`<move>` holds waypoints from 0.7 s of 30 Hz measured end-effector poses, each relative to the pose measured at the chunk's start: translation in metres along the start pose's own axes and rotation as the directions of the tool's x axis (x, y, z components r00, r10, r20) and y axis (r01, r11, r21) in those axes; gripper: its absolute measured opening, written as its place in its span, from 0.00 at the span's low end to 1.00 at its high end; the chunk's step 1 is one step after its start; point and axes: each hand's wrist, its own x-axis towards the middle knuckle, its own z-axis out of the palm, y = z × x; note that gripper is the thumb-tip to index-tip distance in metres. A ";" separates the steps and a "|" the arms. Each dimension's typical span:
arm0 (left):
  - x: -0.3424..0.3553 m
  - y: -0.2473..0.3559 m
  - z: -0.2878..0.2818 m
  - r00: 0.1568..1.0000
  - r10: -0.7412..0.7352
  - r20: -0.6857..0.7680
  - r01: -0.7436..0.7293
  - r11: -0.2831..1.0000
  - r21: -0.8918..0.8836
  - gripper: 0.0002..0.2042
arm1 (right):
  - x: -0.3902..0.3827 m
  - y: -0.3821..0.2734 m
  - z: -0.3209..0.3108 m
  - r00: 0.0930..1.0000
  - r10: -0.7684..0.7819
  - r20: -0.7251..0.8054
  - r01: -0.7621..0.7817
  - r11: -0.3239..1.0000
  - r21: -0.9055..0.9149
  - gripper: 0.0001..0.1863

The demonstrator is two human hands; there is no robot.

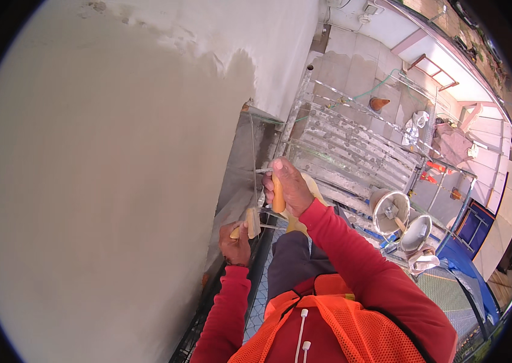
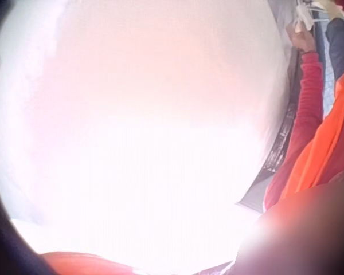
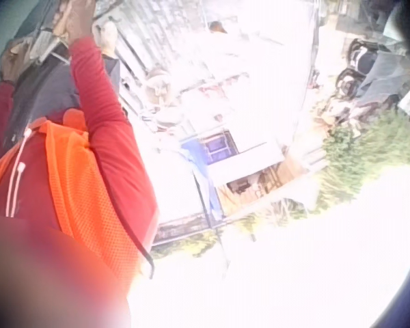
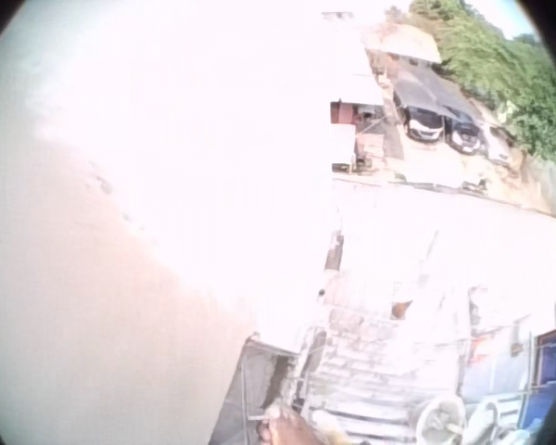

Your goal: The person applies plaster to a wall using a trowel and a brush while standing on scaffolding. They repeatedly scoop plaster from a bucket, spread it on the wall, and smooth the surface.

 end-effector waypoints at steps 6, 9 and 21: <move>-0.059 -0.078 -0.058 0.975 -0.222 -0.011 0.223 0.972 0.070 0.10 | 0.128 0.023 0.028 0.965 -0.080 -0.249 0.091 0.995 0.033 0.23; -0.094 -0.108 -0.086 0.963 -0.266 -0.040 0.269 0.957 0.108 0.10 | 0.168 0.047 0.041 0.951 -0.105 -0.290 0.122 0.991 0.044 0.22; -0.167 -0.147 -0.143 0.839 -0.537 -0.093 0.540 0.797 0.271 0.12 | 0.124 0.063 0.132 0.964 -0.257 -0.076 0.259 0.965 0.029 0.22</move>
